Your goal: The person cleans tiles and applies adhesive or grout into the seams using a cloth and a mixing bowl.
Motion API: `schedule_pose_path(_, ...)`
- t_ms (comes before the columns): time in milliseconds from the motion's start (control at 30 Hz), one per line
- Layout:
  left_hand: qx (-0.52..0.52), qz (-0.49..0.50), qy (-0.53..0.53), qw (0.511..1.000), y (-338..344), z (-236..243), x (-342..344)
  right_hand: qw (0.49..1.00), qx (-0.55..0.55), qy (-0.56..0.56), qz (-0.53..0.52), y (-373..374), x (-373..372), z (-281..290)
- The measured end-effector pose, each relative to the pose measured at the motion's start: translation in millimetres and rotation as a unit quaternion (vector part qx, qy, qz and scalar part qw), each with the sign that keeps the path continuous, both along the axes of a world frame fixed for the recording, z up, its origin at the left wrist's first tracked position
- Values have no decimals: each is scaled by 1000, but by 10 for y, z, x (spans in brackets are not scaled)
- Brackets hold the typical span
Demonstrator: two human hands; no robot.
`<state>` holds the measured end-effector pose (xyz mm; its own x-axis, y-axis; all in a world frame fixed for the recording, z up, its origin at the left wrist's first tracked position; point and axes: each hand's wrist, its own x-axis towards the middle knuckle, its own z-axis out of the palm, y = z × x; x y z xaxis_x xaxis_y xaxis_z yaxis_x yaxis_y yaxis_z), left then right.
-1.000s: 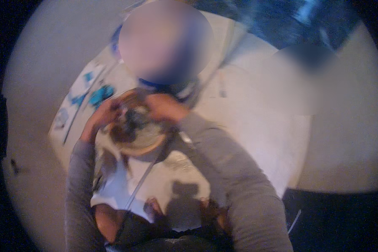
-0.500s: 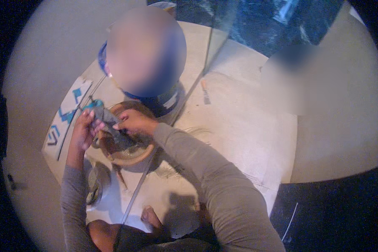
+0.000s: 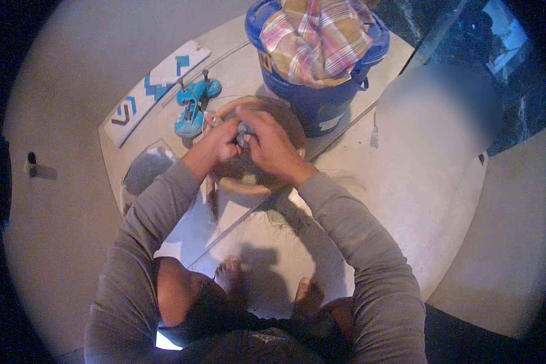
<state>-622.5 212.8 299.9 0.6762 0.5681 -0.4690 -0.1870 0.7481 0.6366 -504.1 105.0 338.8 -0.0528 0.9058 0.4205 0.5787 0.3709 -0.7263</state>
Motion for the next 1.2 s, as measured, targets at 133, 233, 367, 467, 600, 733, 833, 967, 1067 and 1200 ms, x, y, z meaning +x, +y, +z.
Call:
schedule_pose_path(133,13,31,81,996,-112,82,21,983,92,-159,-9,-8,58,-16)
schedule_pose_path(233,25,36,129,991,-168,235,35,983,69,-164,-47,90,132,-62)
schedule_pose_path(367,102,34,205,973,-219,257,89,987,27,-126,-98,216,104,-128)
schedule_pose_path(467,206,102,275,934,-182,134,155,989,-28,-49,-140,276,32,-158)
schedule_pose_path(600,509,176,334,774,-113,-27,133,977,-139,54,-152,331,-36,-140)
schedule_pose_path(733,604,148,301,723,-99,-70,86,935,-284,148,-153,347,-17,-93)
schedule_pose_path(833,633,134,308,697,-93,-9,59,964,-209,46,-156,271,-5,-91)
schedule_pose_path(967,226,58,191,953,-135,147,38,968,217,-76,-96,149,-13,-93)
schedule_pose_path(1067,123,39,112,985,-185,306,0,971,177,-155,-42,104,0,-62)
schedule_pose_path(1200,79,34,113,990,-257,463,-5,990,76,-103,-55,177,-12,-23)
